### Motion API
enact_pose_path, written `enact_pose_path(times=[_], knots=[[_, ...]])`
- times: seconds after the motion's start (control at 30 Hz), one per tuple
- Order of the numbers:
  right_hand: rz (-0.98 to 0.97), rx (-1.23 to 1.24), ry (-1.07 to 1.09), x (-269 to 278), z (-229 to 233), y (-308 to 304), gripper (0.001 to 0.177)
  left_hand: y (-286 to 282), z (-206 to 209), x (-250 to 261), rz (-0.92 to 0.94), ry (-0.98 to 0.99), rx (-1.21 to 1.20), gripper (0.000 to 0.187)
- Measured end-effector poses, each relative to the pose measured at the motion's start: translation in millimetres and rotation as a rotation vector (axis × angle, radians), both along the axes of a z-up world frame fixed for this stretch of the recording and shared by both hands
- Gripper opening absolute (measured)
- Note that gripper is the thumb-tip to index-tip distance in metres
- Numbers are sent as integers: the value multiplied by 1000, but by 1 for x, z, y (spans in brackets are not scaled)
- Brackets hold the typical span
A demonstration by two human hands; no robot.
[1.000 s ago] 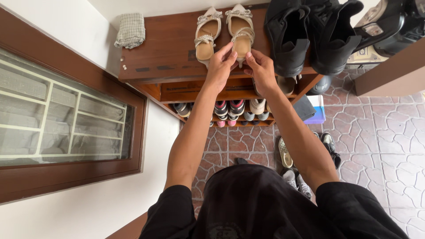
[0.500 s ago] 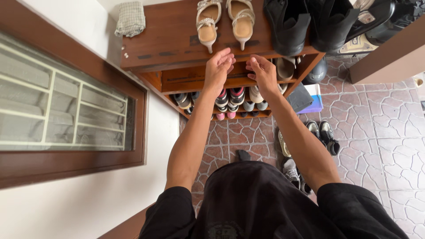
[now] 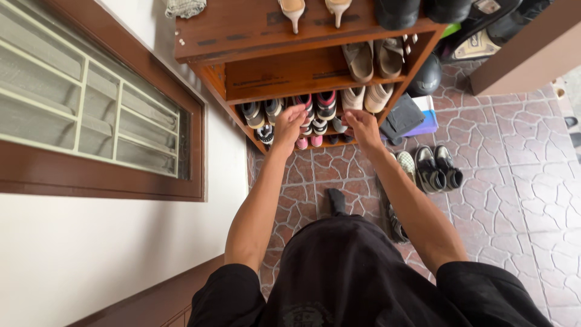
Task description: The person wipes the top of a wooden shoe rack with a cloth, then removes several pairs of shoes from the shelves and places them on top of the rack. The person handles black sneakers, beige sandals, and brown slip-ons.
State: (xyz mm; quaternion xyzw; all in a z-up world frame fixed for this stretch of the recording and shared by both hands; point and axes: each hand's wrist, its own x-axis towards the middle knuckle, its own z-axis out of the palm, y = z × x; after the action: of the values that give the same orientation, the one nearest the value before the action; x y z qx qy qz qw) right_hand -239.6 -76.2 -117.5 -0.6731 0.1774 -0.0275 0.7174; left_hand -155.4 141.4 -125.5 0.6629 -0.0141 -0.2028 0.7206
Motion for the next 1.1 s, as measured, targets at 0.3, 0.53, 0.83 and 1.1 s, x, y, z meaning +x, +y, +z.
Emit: enact_pose_path(times=[0.3,0.53,0.83,1.1], knots=[[-104,53,138,-120,-1,31,38,46,-81,-86,-34,92,70,30],[-169,70,225,-191,2,46,40,72,-131,-147,-90,185,110,32],[-241,57,233,-224,-1,35,38,66,-133,-167,-129,211,166,34],[-278,89,233,-228,-9,20,37,36,-126,-156,-173,214,144,35]])
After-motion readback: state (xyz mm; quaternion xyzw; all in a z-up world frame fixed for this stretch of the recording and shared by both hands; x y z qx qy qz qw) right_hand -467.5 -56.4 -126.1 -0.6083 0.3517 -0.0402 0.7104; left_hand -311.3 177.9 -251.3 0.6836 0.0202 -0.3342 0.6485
